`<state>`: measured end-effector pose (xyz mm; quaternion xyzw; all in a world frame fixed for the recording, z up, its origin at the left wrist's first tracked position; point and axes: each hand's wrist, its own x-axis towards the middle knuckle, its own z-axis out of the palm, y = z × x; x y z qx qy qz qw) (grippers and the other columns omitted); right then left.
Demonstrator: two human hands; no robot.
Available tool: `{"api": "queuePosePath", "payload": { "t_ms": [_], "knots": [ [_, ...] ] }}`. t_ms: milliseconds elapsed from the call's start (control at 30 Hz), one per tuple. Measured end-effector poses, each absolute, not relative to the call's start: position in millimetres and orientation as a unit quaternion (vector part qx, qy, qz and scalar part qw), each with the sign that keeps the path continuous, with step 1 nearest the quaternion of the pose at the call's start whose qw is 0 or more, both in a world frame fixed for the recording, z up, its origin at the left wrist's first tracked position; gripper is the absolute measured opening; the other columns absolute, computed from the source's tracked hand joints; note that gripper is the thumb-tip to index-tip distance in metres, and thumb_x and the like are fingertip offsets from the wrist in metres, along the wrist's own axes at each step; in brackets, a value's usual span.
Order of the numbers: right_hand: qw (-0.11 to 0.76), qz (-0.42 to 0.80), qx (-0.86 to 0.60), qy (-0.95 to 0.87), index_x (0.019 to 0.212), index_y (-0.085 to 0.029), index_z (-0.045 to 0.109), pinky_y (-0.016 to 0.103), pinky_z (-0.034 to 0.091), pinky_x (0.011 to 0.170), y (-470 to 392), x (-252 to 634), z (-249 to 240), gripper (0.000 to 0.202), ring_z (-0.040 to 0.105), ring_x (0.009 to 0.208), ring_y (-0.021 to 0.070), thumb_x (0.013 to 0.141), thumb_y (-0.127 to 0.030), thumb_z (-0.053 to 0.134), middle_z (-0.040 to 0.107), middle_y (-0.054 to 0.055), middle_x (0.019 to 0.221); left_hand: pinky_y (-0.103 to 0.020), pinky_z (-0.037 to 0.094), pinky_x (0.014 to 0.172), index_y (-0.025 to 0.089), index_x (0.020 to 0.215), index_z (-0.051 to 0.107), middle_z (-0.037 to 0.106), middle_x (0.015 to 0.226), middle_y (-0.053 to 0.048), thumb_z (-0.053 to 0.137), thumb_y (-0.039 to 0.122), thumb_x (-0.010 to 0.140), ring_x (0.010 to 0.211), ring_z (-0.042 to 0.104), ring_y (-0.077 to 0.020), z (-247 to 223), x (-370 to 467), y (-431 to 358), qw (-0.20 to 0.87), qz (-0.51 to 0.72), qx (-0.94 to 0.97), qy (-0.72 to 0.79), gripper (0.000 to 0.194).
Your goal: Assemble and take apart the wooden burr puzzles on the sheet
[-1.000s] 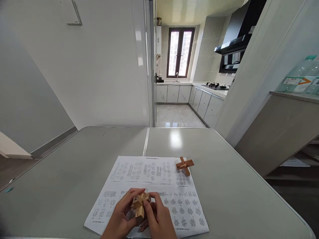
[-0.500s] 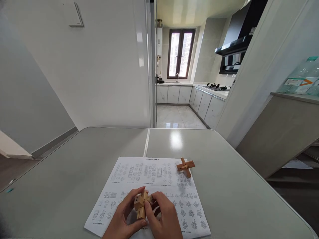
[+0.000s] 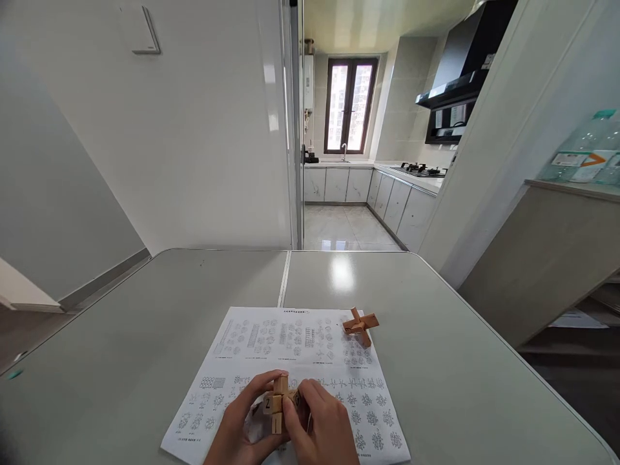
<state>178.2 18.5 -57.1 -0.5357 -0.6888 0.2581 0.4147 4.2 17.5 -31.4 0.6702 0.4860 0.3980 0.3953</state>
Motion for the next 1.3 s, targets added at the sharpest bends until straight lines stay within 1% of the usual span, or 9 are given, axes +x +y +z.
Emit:
{"api": "queuePosePath", "payload": {
  "t_ms": [133,267,367,500,567,767,933,1167,1300],
  "knots": [
    [0.398,0.374,-0.529,-0.650,0.068,-0.023,0.037,0.023,0.032,0.053,19,179,-67,0.045,0.046,0.055,0.0122,0.101,-0.052,0.047,0.045,-0.006,0.059,-0.037,0.055,0.104,0.035,0.132,0.061,0.070,0.131,-0.003,0.084,0.027,0.079,0.119,0.067,-0.0275,-35,2,17,0.365,0.388,0.690,0.491,0.058],
    [0.396,0.438,-0.526,-0.612,0.069,-0.024,0.037,0.023,0.033,0.053,17,177,-69,0.047,0.045,0.055,0.0130,0.100,-0.058,0.045,0.043,-0.006,0.058,-0.038,0.053,0.108,0.039,0.134,0.059,0.068,0.136,-0.001,0.080,0.020,0.081,0.124,0.065,-0.0266,-42,0,17,0.351,0.370,0.708,0.488,0.060],
    [0.380,0.448,-0.532,-0.610,0.069,-0.024,0.040,0.024,0.036,0.055,15,180,-65,0.049,0.048,0.056,0.0146,0.099,-0.063,0.043,0.047,-0.005,0.057,-0.040,0.052,0.109,0.039,0.139,0.053,0.065,0.139,-0.002,0.080,0.021,0.081,0.127,0.063,-0.0267,-47,0,18,0.372,0.361,0.701,0.489,0.067],
    [0.391,0.422,-0.565,-0.591,0.066,-0.025,0.042,0.025,0.039,0.057,17,198,-57,0.055,0.050,0.057,0.0164,0.095,-0.072,0.040,0.051,-0.003,0.057,-0.046,0.048,0.113,0.039,0.150,0.040,0.060,0.146,-0.006,0.083,0.020,0.077,0.127,0.062,-0.0274,-49,1,21,0.397,0.352,0.686,0.498,0.087],
    [0.397,0.398,-0.602,-0.567,0.065,-0.025,0.043,0.025,0.039,0.055,21,215,-53,0.058,0.049,0.056,0.0166,0.092,-0.075,0.041,0.050,-0.003,0.055,-0.048,0.047,0.113,0.039,0.151,0.039,0.057,0.149,-0.006,0.083,0.017,0.075,0.124,0.063,-0.0272,-47,1,22,0.396,0.351,0.680,0.507,0.090],
    [0.383,0.321,-0.709,-0.498,0.065,-0.025,0.055,0.026,0.042,0.057,36,276,-56,0.059,0.058,0.058,0.0195,0.091,-0.075,0.040,0.062,0.001,0.059,-0.047,0.052,0.107,0.035,0.140,0.054,0.068,0.134,-0.006,0.075,0.026,0.084,0.117,0.067,-0.0266,-39,1,24,0.395,0.342,0.670,0.528,0.061],
    [0.383,0.313,-0.745,-0.448,0.066,-0.025,0.057,0.026,0.041,0.052,44,299,-69,0.060,0.056,0.054,0.0203,0.091,-0.075,0.038,0.061,0.001,0.056,-0.042,0.055,0.101,0.031,0.130,0.061,0.072,0.120,-0.005,0.070,0.029,0.089,0.107,0.069,-0.0240,-39,3,25,0.393,0.357,0.667,0.523,0.042],
    [0.393,0.273,-0.753,-0.452,0.062,-0.024,0.056,0.025,0.041,0.051,43,295,-70,0.062,0.055,0.052,0.0189,0.090,-0.077,0.041,0.060,0.000,0.052,-0.035,0.057,0.093,0.028,0.120,0.066,0.075,0.108,-0.004,0.066,0.035,0.094,0.097,0.071,-0.0214,-37,4,27,0.394,0.361,0.675,0.509,0.027],
    [0.403,0.230,-0.743,-0.482,0.057,-0.024,0.048,0.026,0.041,0.052,43,296,-72,0.063,0.052,0.048,0.0174,0.090,-0.077,0.043,0.055,-0.001,0.048,-0.034,0.057,0.091,0.026,0.115,0.068,0.076,0.105,-0.005,0.065,0.036,0.094,0.095,0.071,-0.0211,-32,6,26,0.391,0.367,0.674,0.508,0.024]
  ]
}}
